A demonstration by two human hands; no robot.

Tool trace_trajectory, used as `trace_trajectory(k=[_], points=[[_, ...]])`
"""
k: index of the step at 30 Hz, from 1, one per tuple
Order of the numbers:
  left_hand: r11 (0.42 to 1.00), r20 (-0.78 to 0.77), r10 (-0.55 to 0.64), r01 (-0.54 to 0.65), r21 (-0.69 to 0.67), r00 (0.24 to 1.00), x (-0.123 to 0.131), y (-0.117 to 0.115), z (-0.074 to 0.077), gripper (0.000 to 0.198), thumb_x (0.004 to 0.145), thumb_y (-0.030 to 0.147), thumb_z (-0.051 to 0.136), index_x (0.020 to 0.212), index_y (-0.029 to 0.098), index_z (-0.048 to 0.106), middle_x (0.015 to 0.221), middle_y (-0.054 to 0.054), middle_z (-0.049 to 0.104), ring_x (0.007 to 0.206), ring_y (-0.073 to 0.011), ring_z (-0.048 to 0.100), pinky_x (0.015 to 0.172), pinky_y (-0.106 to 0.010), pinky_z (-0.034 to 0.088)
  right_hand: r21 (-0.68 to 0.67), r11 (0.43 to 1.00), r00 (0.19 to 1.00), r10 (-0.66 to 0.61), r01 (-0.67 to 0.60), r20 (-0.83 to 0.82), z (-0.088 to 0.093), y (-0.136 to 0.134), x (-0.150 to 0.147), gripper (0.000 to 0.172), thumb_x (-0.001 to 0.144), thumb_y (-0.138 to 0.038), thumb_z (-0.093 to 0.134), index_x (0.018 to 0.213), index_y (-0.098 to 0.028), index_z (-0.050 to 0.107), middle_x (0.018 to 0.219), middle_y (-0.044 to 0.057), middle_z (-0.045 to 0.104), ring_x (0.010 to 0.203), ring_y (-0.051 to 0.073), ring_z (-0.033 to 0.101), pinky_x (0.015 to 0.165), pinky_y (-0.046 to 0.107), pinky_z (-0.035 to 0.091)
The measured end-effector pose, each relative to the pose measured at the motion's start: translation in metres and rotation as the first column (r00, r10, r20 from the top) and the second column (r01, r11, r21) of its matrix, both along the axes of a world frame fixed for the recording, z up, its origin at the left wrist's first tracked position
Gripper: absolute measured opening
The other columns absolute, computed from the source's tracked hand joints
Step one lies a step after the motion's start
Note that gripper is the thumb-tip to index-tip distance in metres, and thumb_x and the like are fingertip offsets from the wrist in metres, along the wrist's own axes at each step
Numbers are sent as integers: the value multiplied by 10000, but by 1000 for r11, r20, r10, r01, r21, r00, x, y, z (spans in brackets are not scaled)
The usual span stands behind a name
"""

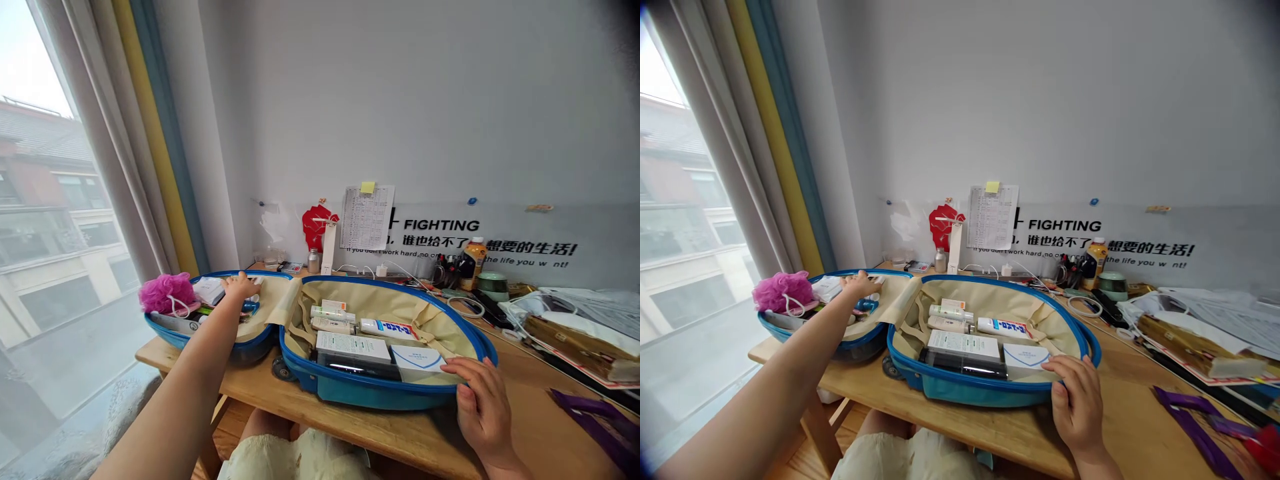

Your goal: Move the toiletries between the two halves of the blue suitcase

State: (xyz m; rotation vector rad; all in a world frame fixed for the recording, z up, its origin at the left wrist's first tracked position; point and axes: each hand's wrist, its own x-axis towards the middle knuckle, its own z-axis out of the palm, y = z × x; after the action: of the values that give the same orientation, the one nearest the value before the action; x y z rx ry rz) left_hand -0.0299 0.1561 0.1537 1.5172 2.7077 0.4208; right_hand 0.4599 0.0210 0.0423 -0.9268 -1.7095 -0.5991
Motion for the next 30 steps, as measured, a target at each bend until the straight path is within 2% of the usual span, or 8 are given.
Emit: trace_trajectory(k=[3, 6, 10, 13, 17, 22, 25, 30], points=[[988, 14, -114, 111, 105, 993, 26, -6, 22, 708, 858, 478, 509, 1401, 45, 368, 1423, -302, 481, 1395, -431, 391, 1105, -559, 317, 31, 999, 1000, 13, -13, 11, 3, -1, -2, 263, 953, -301, 379, 906, -242, 632, 870, 44, 691, 850, 200, 646, 962, 419, 422], [919, 23, -358, 348, 184, 933, 74, -12, 42, 702, 906, 479, 489, 1453, 95, 275, 1482, -231, 442, 1389, -325, 425, 1106, -412, 363, 51, 999, 1000, 4, -4, -2, 2, 1, -2, 263, 952, -295, 372, 904, -242, 626, 862, 46, 690, 842, 199, 648, 957, 417, 424], [693, 69, -718, 702, 164, 693, 162, -34, 45, 748, 801, 495, 697, 1410, 211, 370, 1397, -100, 556, 1213, -214, 587, 999, -264, 458, 41, 999, 1000, -3, 3, 1, -2, 3, 0, 270, 947, -295, 368, 942, -242, 632, 877, 53, 690, 853, 208, 651, 979, 436, 417], [463, 113, -884, 883, 79, 454, 228, -57, 31, 789, 750, 508, 755, 1391, 216, 402, 1382, -104, 549, 1221, -236, 585, 1020, -298, 467, 58, 998, 1000, 13, -12, -6, -4, 4, 0, 251, 949, -286, 376, 974, -238, 621, 887, 55, 691, 854, 208, 650, 986, 437, 416], [276, 163, -943, 956, -100, 289, 287, -75, 8, 833, 776, 523, 729, 1432, 187, 342, 1434, -158, 468, 1306, -273, 524, 1083, -359, 432, 60, 998, 998, 11, -8, -56, -7, 5, 0, 241, 949, -310, 386, 1050, -226, 588, 921, 75, 694, 879, 226, 651, 988, 464, 427], [216, 155, -957, 960, -178, 244, 307, -76, -11, 794, 756, 438, 746, 1403, 168, 374, 1432, -174, 458, 1366, -288, 459, 1104, -391, 409, 72, 997, 999, 24, -20, -49, -8, 6, 0, 241, 949, -306, 392, 1059, -220, 589, 937, 79, 693, 894, 224, 645, 992, 460, 427], [133, 224, -959, 972, -192, 175, 305, -73, -19, 760, 799, 493, 697, 1414, 172, 385, 1450, -177, 441, 1365, -287, 461, 1105, -405, 404, 73, 997, 1000, 14, -13, -21, -8, 6, 1, 243, 955, -301, 383, 1049, -217, 591, 930, 80, 693, 899, 222, 645, 995, 453, 423], [60, 319, -941, 985, -161, 110, 303, -72, -16, 582, 932, 483, 534, 1399, 147, 450, 1437, -150, 518, 1342, -260, 495, 1104, -383, 405, 22, 1000, 1000, -4, 5, -26, -12, 8, 5, 282, 966, -347, 358, 1039, -219, 599, 923, 88, 693, 910, 238, 657, 1006, 476, 427]])
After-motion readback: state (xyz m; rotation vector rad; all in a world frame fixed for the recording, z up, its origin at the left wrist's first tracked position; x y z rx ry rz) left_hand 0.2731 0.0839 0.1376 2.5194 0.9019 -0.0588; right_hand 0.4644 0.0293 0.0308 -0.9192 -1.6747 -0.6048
